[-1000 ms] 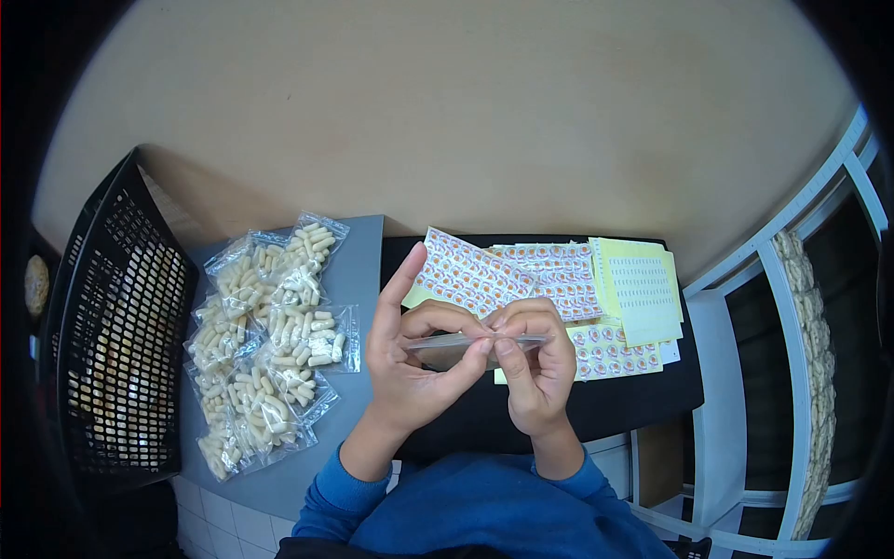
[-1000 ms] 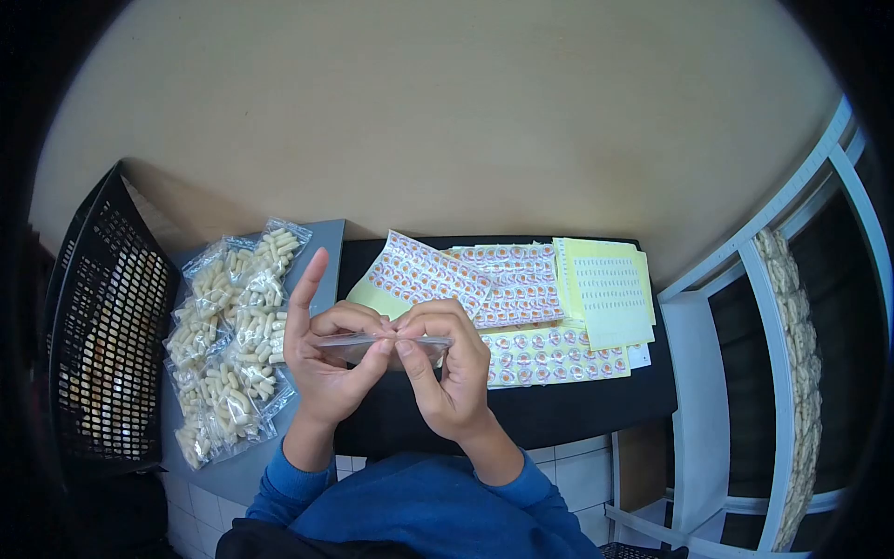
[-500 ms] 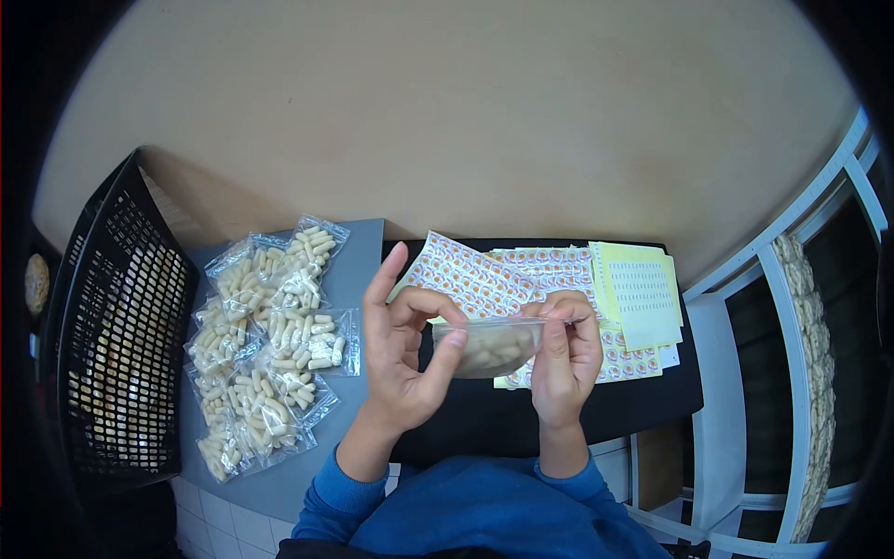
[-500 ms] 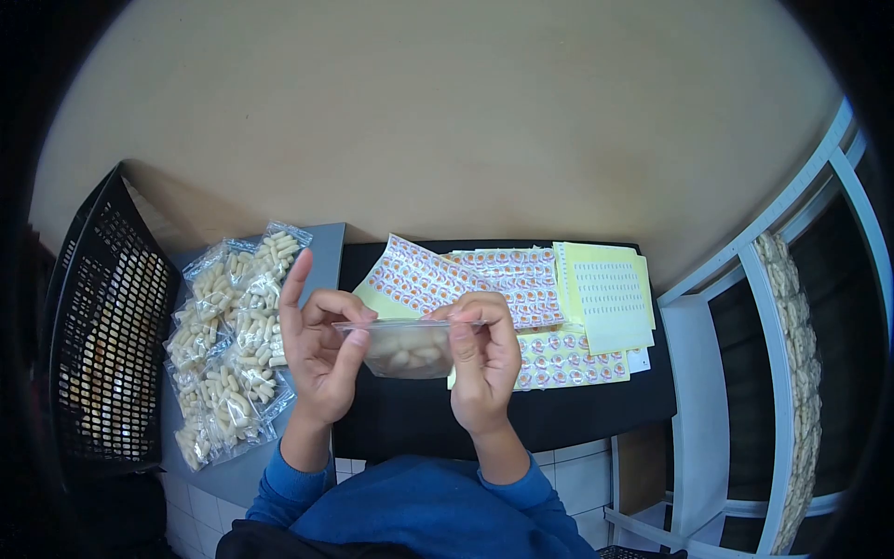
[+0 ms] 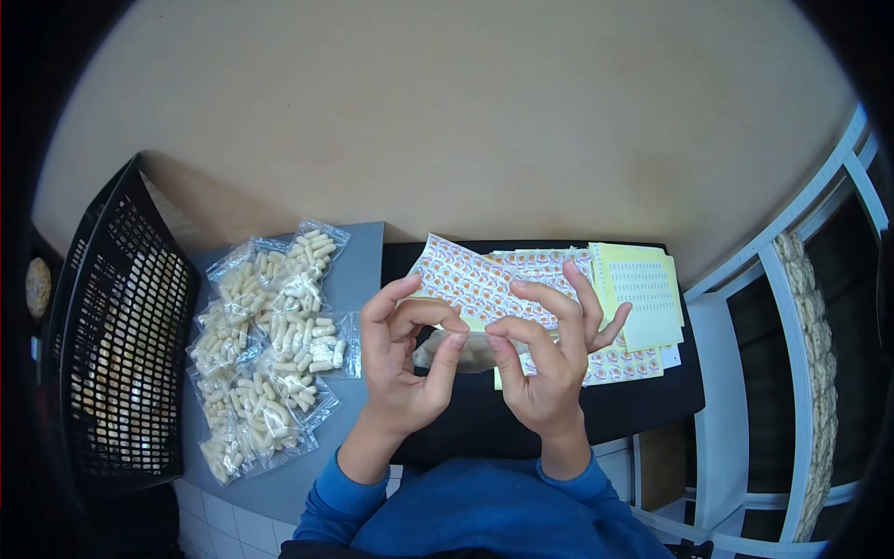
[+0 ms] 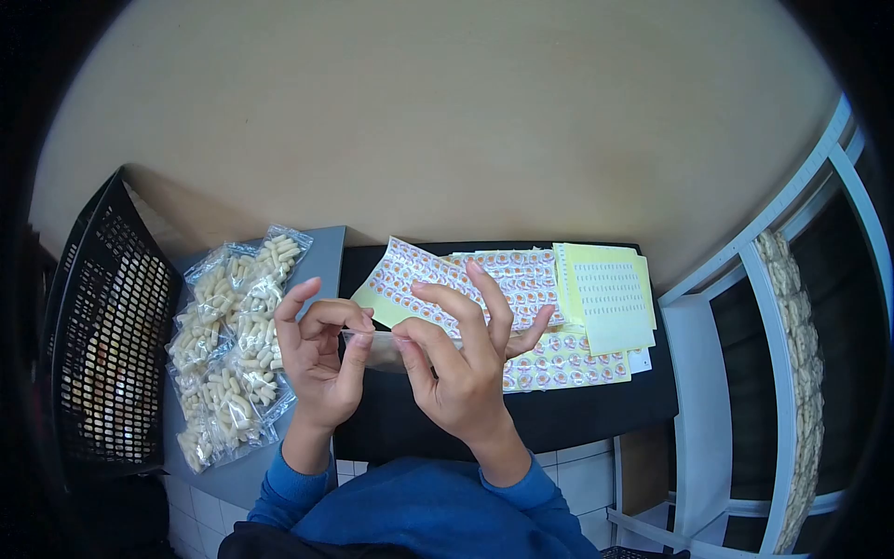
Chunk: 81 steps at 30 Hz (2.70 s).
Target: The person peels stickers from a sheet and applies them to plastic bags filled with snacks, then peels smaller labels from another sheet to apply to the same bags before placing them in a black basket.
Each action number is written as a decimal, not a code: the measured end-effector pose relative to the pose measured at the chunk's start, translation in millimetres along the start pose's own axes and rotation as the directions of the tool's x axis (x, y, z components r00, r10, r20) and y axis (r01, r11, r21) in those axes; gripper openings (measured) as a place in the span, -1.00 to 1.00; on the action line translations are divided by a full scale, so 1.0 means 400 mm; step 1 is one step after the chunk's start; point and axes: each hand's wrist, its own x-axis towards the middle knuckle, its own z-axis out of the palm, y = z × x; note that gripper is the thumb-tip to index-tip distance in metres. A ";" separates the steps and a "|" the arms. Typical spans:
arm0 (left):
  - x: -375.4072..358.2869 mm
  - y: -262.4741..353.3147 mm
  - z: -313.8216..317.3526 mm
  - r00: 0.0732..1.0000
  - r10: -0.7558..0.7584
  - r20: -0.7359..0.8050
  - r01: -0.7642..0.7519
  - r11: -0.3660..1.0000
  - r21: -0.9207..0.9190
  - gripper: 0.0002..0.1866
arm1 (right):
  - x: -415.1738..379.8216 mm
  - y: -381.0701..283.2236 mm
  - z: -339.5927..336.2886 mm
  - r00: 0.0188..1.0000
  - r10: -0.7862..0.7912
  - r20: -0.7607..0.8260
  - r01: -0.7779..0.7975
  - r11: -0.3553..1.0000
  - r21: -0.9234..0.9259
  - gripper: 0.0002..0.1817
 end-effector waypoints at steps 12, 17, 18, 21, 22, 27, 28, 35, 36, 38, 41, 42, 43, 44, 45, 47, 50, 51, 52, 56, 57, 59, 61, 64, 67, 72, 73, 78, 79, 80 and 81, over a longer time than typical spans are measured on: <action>0.012 -0.004 -0.007 0.994 0.000 0.110 -0.006 0.999 0.046 -0.20 | -0.014 0.005 0.014 0.996 0.077 -0.054 -0.070 0.988 0.136 -0.92; 0.006 -0.002 -0.003 0.995 0.005 0.100 -0.011 0.998 0.061 -0.25 | -0.021 -0.001 0.019 0.997 0.047 -0.060 -0.041 0.995 0.096 -0.95; 0.004 -0.004 -0.002 0.995 0.015 0.101 -0.023 0.997 0.077 -0.26 | -0.021 -0.002 0.021 0.997 0.046 -0.059 -0.040 0.995 0.096 -0.95; 0.005 -0.006 -0.003 0.994 0.022 0.110 -0.032 0.996 0.088 -0.26 | -0.019 -0.003 0.023 0.997 0.032 -0.067 -0.027 0.997 0.078 -0.97; 0.006 -0.006 -0.003 0.993 0.018 0.120 -0.028 0.996 0.084 -0.25 | -0.017 -0.003 0.024 0.997 0.039 -0.071 -0.033 0.996 0.086 -0.95; 0.014 0.004 -0.005 0.991 -0.026 0.129 0.021 0.999 0.041 -0.21 | -0.015 -0.002 0.025 0.995 0.082 -0.055 -0.076 0.992 0.105 -0.93; 0.014 0.004 -0.005 0.991 -0.021 0.133 0.015 0.999 0.043 -0.20 | -0.015 -0.004 0.025 0.997 0.068 -0.048 -0.062 0.991 0.118 -0.94; 0.018 0.014 -0.015 0.983 -0.030 0.181 -0.004 0.983 0.186 -0.24 | -0.021 0.004 0.030 0.998 0.035 0.049 -0.042 0.987 0.153 -0.93; 0.016 0.013 -0.015 0.983 -0.054 0.174 0.018 0.980 0.198 -0.26 | -0.024 0.006 0.035 0.998 0.023 0.057 -0.031 0.988 0.148 -0.93; 0.013 0.013 -0.015 0.979 -0.104 0.178 0.068 0.978 0.199 -0.27 | -0.027 0.005 0.041 0.996 0.040 0.077 -0.052 0.986 0.159 -0.94; 0.024 0.025 -0.029 0.955 -0.214 0.204 0.170 0.962 0.213 -0.30 | -0.030 0.001 0.039 0.993 0.053 0.103 -0.067 0.989 0.134 -0.96; 0.028 0.032 -0.041 0.890 -0.392 0.234 0.345 0.913 0.218 -0.29 | -0.039 0.005 0.039 0.950 0.113 0.291 -0.195 0.943 0.271 -0.97; 0.032 0.036 -0.052 0.790 -0.555 0.259 0.507 0.830 0.230 -0.29 | -0.048 0.011 0.042 0.870 0.134 0.474 -0.338 0.862 0.377 -0.97; 0.035 0.034 -0.064 0.717 -0.619 0.319 0.553 0.785 0.280 -0.35 | -0.061 0.028 0.053 0.854 0.087 0.513 -0.354 0.820 0.450 -0.93; 0.032 0.022 -0.069 0.718 -0.619 0.318 0.552 0.785 0.282 -0.35 | -0.071 0.038 0.060 0.855 0.086 0.512 -0.353 0.819 0.452 -0.93; 0.009 -0.027 -0.074 0.608 -0.634 0.478 0.507 0.773 0.381 -0.45 | -0.090 0.056 0.066 0.761 0.095 0.642 -0.466 0.768 0.439 -0.89; -0.007 -0.103 -0.067 0.478 -0.711 0.516 0.629 0.687 0.364 -0.59 | -0.164 0.154 0.120 0.792 0.178 0.583 -0.499 0.740 0.451 -0.85; -0.015 -0.129 -0.062 0.382 -0.764 0.519 0.732 0.593 0.334 -0.63 | -0.200 0.202 0.146 0.856 0.204 0.475 -0.428 0.795 0.429 -0.83; -0.027 -0.164 -0.057 0.386 -0.766 0.514 0.733 0.593 0.334 -0.63 | -0.207 0.224 0.149 0.827 0.322 0.460 -0.493 0.809 0.320 -0.84; -0.083 -0.253 -0.037 0.315 -0.770 0.554 0.590 0.617 0.521 -0.69 | -0.209 0.248 0.132 0.755 0.392 0.525 -0.498 0.864 0.070 -0.64; -0.096 -0.260 -0.034 0.333 -0.762 0.556 0.452 0.646 0.615 -0.69 | -0.205 0.243 0.127 0.783 0.303 0.543 -0.335 0.941 -0.042 -0.53; -0.117 -0.264 -0.040 0.487 -0.684 0.543 0.340 0.721 0.604 -0.66 | -0.227 0.247 0.145 0.764 0.259 0.591 -0.285 0.957 -0.051 -0.41; -0.106 -0.251 -0.046 0.640 -0.595 0.486 0.165 0.724 0.670 -0.62 | -0.232 0.243 0.158 0.749 0.206 0.630 -0.208 0.976 -0.072 -0.41; -0.035 -0.199 -0.036 0.059 -0.847 0.529 0.448 0.496 0.744 -0.54 | -0.239 0.252 0.175 0.830 0.142 0.540 -0.181 0.983 0.021 -0.59; -0.067 -0.257 -0.018 -0.068 -0.779 0.623 0.571 0.482 0.665 -0.41 | -0.228 0.246 0.184 0.910 0.177 0.375 -0.254 0.953 0.166 -0.75; -0.077 -0.223 0.056 0.440 -0.755 0.485 0.846 0.168 -0.506 -0.53 | -0.171 0.170 0.112 0.997 0.027 0.079 -0.046 0.968 0.246 -0.77; -0.072 -0.202 0.062 0.437 -0.757 0.486 0.846 0.163 -0.507 -0.53 | -0.161 0.160 0.095 0.996 0.029 0.083 -0.049 0.968 0.245 -0.77; -0.062 -0.135 0.069 0.635 -0.675 0.377 0.738 0.386 -0.553 -0.72 | -0.128 0.130 0.023 0.997 -0.073 -0.011 0.073 0.947 0.312 -0.72; -0.060 -0.120 0.072 0.676 -0.647 0.353 0.713 0.453 -0.535 -0.72 | -0.127 0.130 0.013 1.000 -0.004 -0.029 0.015 0.923 0.385 -0.70; -0.058 -0.104 0.075 0.691 -0.648 0.322 0.699 0.484 -0.527 -0.74 | -0.123 0.130 0.006 0.998 0.024 -0.063 0.001 0.932 0.362 -0.71; -0.057 -0.093 0.073 0.691 -0.646 0.324 0.699 0.483 -0.528 -0.74 | -0.117 0.129 0.002 0.998 0.023 -0.063 0.002 0.933 0.359 -0.71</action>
